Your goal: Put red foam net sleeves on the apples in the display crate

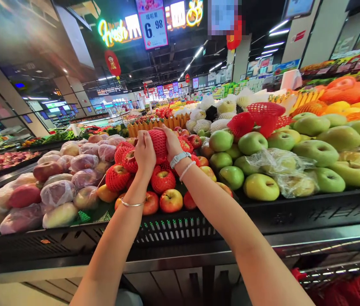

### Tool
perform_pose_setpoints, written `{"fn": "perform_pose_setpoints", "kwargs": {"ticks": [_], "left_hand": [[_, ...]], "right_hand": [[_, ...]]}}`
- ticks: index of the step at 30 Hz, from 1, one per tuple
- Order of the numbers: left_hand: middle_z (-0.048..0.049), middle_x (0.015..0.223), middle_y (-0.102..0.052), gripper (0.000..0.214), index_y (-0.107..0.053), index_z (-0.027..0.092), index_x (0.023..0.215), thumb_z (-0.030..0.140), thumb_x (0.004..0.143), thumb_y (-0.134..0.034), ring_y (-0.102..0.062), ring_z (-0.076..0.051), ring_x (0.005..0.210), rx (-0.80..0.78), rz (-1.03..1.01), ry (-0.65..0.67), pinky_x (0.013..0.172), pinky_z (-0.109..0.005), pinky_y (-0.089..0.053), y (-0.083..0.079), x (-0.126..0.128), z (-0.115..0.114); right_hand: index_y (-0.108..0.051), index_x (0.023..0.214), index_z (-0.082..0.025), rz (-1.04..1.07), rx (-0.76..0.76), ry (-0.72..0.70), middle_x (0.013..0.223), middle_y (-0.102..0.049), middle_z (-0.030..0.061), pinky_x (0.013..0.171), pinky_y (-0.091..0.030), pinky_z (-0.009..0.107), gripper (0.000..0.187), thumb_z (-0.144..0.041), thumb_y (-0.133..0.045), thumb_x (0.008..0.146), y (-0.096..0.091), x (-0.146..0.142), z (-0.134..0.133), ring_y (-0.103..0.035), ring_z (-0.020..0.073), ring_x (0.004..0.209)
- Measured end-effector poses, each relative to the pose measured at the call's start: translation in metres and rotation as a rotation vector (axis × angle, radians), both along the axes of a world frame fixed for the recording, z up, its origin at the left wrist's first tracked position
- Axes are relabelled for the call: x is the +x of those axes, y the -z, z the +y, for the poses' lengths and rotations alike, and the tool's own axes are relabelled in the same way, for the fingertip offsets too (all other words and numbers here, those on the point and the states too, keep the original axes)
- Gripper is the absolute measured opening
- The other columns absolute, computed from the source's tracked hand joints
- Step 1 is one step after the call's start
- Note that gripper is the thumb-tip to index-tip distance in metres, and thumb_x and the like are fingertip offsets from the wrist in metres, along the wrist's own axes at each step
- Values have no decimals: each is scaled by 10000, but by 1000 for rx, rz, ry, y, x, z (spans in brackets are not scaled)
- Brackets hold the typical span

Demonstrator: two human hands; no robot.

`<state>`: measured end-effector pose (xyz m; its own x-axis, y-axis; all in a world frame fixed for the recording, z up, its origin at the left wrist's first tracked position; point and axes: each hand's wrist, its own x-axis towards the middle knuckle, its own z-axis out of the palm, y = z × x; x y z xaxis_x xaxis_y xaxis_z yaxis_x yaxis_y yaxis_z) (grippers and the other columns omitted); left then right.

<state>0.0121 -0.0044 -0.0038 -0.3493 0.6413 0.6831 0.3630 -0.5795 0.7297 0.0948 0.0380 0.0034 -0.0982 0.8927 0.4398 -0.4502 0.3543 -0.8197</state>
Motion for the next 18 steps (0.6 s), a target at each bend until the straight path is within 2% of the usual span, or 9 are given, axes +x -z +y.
{"fn": "perform_pose_setpoints", "kwargs": {"ticks": [2, 5, 7, 9, 11, 14, 16, 18], "left_hand": [[-32, 924, -639, 175, -518, 244, 824, 350, 947, -455, -611, -225, 1058, -16, 8, 2, 1006, -314, -387, 1, 1, 3], [-37, 946, -633, 193, -548, 233, 812, 303, 953, -435, -595, -193, 1060, 108, -39, 43, 1037, -299, -374, 0, 0, 5], [-29, 1028, -645, 199, -604, 239, 884, 277, 951, -420, -579, -165, 1110, 236, -82, 125, 1058, -270, -368, -1, 0, 4], [-10, 1074, -666, 256, -660, 254, 933, 261, 948, -405, -580, -146, 1142, 297, -109, 239, 1067, -248, -368, -2, 1, 0], [-3, 1000, -700, 314, -709, 252, 861, 254, 941, -405, -612, -149, 1094, 260, -106, 334, 1051, -243, -388, -3, 2, -2], [-10, 855, -715, 379, -725, 237, 738, 274, 942, -408, -653, -164, 974, 193, -102, 393, 1003, -259, -434, -5, 1, -3], [-14, 894, -721, 394, -730, 244, 792, 302, 959, -378, -660, -165, 981, 225, -114, 412, 989, -271, -453, -5, 0, -3], [-20, 1004, -715, 399, -721, 262, 919, 341, 978, -335, -654, -164, 1037, 312, -84, 392, 994, -284, -460, -4, -2, -5]], "right_hand": [[-609, 762, -213, 7, -83, -38, 791, -724, 65, 924, -569, 404, 387, -532, -408, 850, 5, 0, 0, -683, 220, 1005], [-610, 746, -228, -32, -40, -81, 758, -713, 53, 901, -571, 419, 307, -472, -435, 810, 7, -3, 0, -686, 225, 958], [-616, 770, -223, -29, 15, -109, 770, -716, 59, 891, -571, 432, 300, -463, -438, 790, 8, -6, -1, -686, 232, 943], [-613, 797, -208, -28, 38, -161, 789, -718, 78, 888, -567, 449, 302, -450, -434, 774, 8, -7, -3, -688, 244, 934], [-605, 827, -198, -38, 43, -228, 822, -720, 97, 895, -558, 465, 300, -429, -424, 764, 8, -7, -5, -688, 254, 934], [-590, 839, -197, -28, -23, -300, 842, -716, 113, 909, -545, 485, 297, -385, -364, 793, 9, -6, -6, -684, 260, 941], [-572, 826, -201, 1, -105, -346, 833, -711, 120, 916, -540, 500, 330, -364, -285, 843, 9, -4, -5, -682, 258, 953], [-545, 798, -213, 9, -122, -374, 819, -709, 123, 917, -539, 511, 362, -364, -227, 880, 10, -2, -2, -677, 257, 967]]}}
